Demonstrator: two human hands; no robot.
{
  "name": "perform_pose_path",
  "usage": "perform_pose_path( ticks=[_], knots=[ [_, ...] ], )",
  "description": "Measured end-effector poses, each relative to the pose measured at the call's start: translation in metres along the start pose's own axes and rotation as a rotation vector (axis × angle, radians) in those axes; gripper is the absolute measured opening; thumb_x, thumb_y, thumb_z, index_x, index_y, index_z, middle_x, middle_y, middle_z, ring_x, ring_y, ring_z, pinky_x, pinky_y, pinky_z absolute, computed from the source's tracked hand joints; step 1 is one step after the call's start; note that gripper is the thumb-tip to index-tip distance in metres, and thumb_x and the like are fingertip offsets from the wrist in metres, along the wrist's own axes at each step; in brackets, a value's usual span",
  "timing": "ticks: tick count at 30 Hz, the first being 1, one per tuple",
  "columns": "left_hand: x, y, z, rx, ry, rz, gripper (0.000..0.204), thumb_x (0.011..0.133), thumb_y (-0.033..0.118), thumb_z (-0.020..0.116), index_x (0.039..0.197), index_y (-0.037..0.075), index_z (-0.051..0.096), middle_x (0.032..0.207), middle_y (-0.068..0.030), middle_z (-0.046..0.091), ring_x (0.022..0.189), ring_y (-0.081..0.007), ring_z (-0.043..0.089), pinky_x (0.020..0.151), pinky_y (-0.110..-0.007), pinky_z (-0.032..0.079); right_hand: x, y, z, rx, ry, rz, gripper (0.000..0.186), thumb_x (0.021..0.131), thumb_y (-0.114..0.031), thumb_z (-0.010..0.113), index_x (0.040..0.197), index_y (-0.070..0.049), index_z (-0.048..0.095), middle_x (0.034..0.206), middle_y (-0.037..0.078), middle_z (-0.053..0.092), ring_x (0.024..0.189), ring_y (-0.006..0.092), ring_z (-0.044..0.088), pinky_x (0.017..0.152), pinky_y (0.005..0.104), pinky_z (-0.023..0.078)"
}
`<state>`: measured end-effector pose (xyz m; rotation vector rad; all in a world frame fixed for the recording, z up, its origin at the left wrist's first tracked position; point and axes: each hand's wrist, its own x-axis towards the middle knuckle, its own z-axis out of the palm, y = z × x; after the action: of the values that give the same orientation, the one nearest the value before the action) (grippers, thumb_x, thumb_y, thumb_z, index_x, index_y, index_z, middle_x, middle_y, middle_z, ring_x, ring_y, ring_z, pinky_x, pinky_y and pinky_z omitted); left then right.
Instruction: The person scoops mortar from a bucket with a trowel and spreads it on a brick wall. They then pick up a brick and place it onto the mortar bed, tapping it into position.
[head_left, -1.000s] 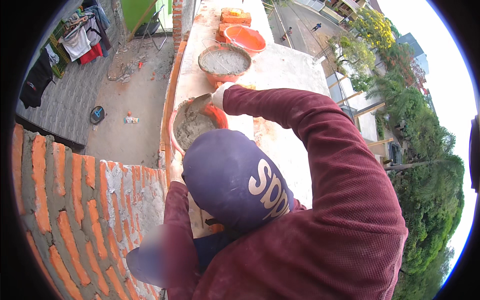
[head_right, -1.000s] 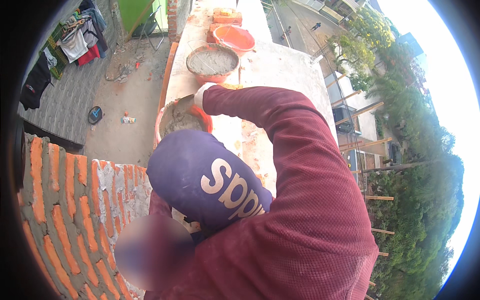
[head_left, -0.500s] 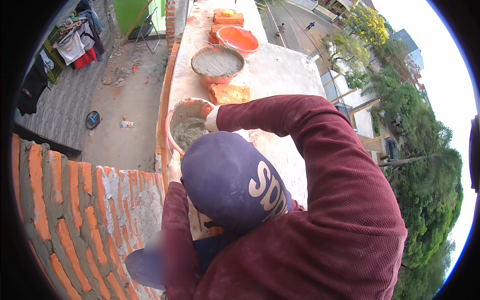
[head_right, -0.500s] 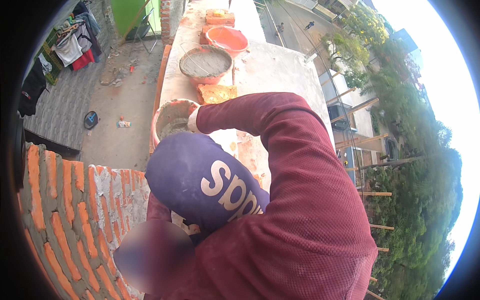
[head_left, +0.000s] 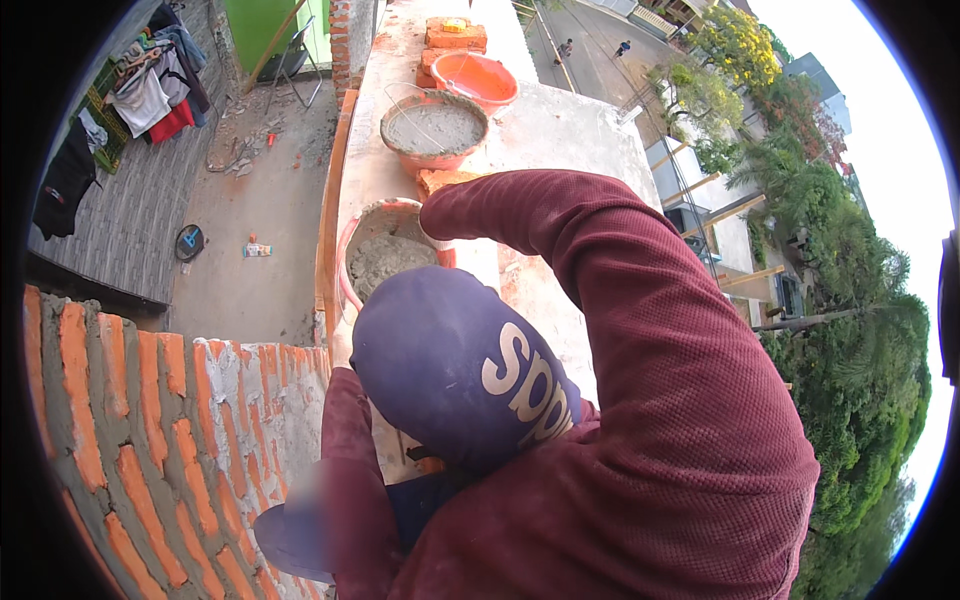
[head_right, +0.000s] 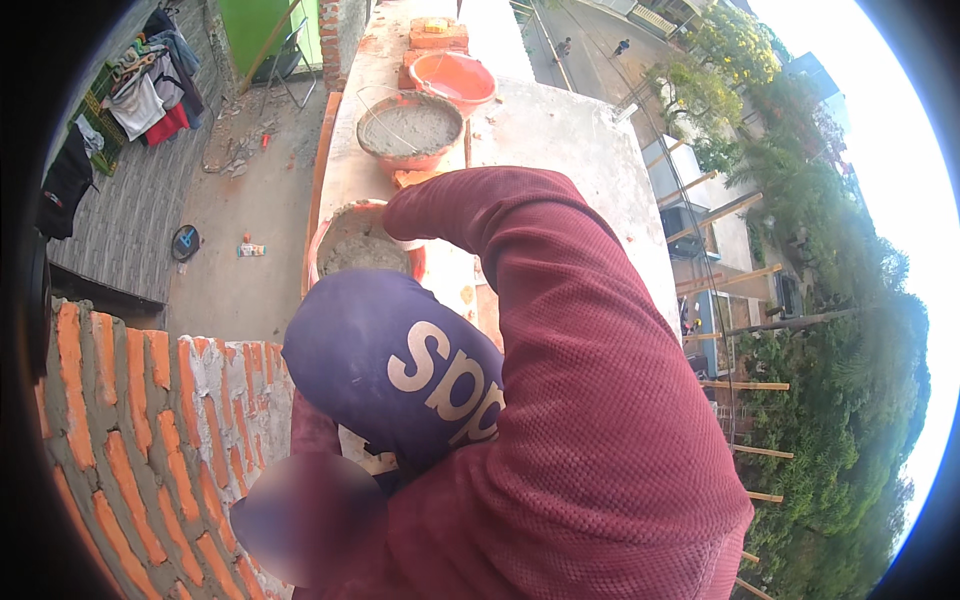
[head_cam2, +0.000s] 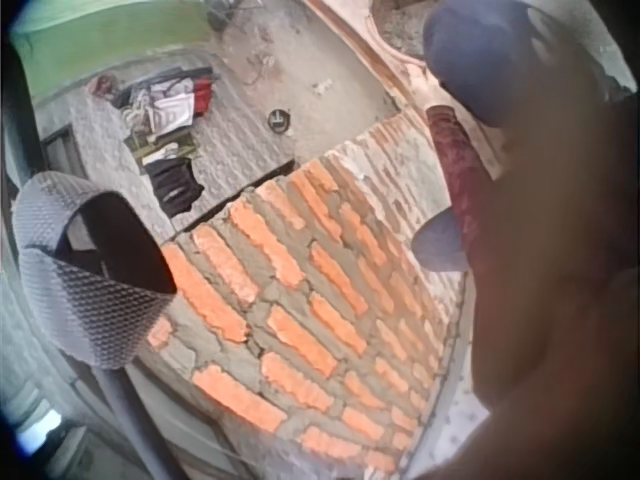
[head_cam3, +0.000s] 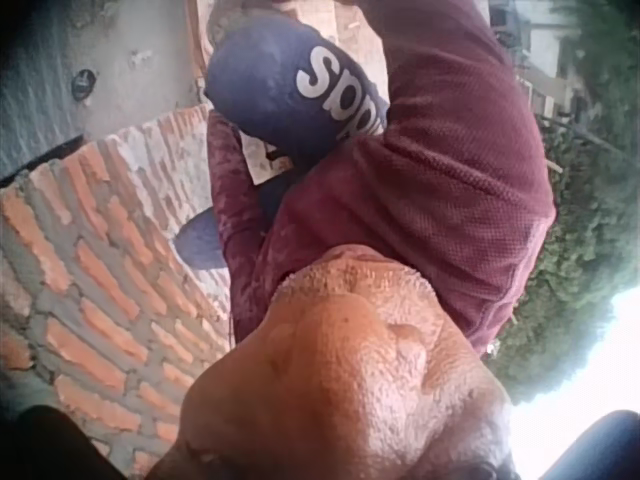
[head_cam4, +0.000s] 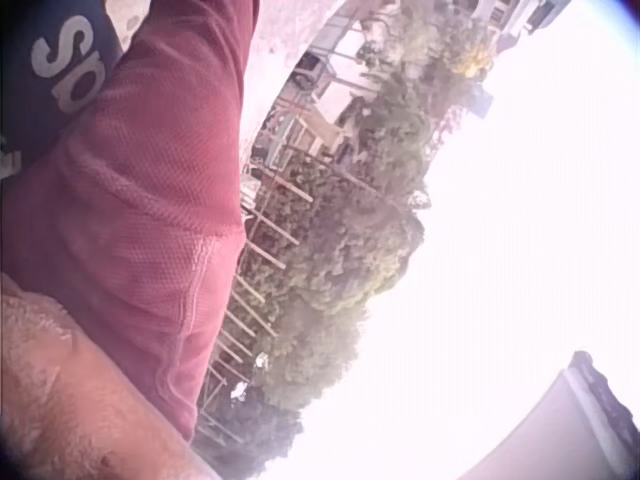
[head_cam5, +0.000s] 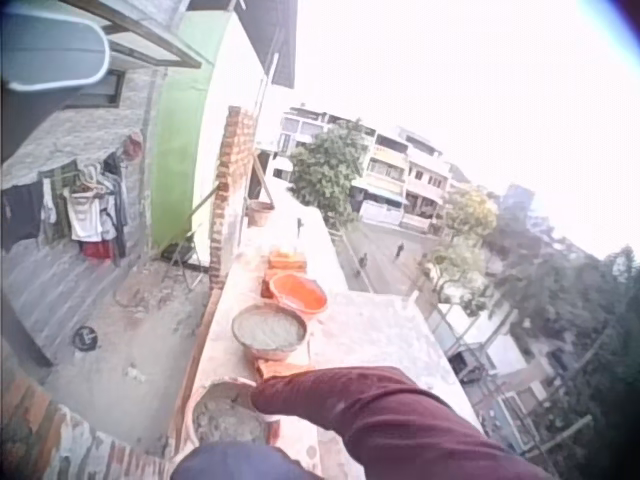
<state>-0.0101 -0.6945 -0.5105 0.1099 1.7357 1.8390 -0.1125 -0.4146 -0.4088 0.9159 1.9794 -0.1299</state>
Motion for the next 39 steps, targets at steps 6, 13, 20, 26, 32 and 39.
perform_pose_path(
  ticks=[6,13,20,26,32,39],
  knots=[
    [-0.012,-0.014,0.0,-0.072,-0.006,-0.03,0.051,0.1,0.016,0.06,0.146,-0.003,0.047,0.116,-0.0094,0.063,0.098,-0.0199,0.06,0.088,-0.032,0.05,0.066,0.042,0.032,-0.875,-0.054,-0.868,0.032,0.09,-0.033,0.065,0.112,-0.009,0.066,0.107,0.009,0.066,0.095,0.0268,0.063,0.081,0.0455,0.05],
    [-0.017,-0.016,0.0,-0.09,-0.017,-0.053,0.054,0.099,0.013,0.061,0.148,-0.002,0.045,0.113,-0.0071,0.064,0.094,-0.0166,0.06,0.085,-0.03,0.05,0.075,0.045,0.06,-1.356,-0.037,-1.436,0.017,0.08,-0.025,0.075,0.089,-0.011,0.074,0.083,0.009,0.071,0.075,0.0284,0.067,0.068,0.0445,0.051],
    [-0.013,-0.02,0.004,-0.123,-0.019,-0.062,0.057,0.098,0.01,0.063,0.151,0.0,0.044,0.109,-0.0047,0.064,0.091,-0.0133,0.06,0.081,-0.028,0.051,0.062,0.044,0.051,-1.346,-0.166,-1.597,0.013,0.086,-0.022,0.072,0.087,-0.009,0.072,0.07,0.002,0.065,0.065,0.0211,0.064,0.058,0.0387,0.049],
    [-0.009,-0.009,0.004,-0.202,-0.038,0.019,0.06,0.096,0.008,0.064,0.153,0.002,0.043,0.106,-0.0027,0.064,0.087,-0.0105,0.06,0.078,-0.026,0.051,0.042,0.053,0.07,-0.941,-0.066,-1.229,0.016,0.089,-0.024,0.069,0.09,-0.008,0.07,0.067,0.001,0.062,0.062,0.0196,0.061,0.056,0.0371,0.048],
    [-0.016,-0.018,-0.019,0.058,-0.039,-0.06,0.063,0.1,0.008,0.06,0.158,0.007,0.036,0.139,-0.0068,0.058,0.117,-0.0162,0.061,0.096,-0.031,0.056,-0.01,0.062,0.089,0.123,-0.456,-0.942,0.019,0.092,-0.026,0.065,0.092,-0.008,0.068,0.065,0.001,0.059,0.058,0.0181,0.058,0.053,0.0355,0.046],
    [-0.014,-0.014,-0.01,0.099,0.052,0.058,0.067,0.095,0.022,0.068,0.154,0.006,0.043,0.131,-0.0125,0.065,0.113,-0.0203,0.061,0.1,-0.033,0.048,-0.029,0.063,0.127,1.15,-0.956,-0.779,0.023,0.096,-0.029,0.061,0.095,-0.006,0.066,0.062,0.0,0.056,0.054,0.0163,0.055,0.05,0.0336,0.044]
  ],
)
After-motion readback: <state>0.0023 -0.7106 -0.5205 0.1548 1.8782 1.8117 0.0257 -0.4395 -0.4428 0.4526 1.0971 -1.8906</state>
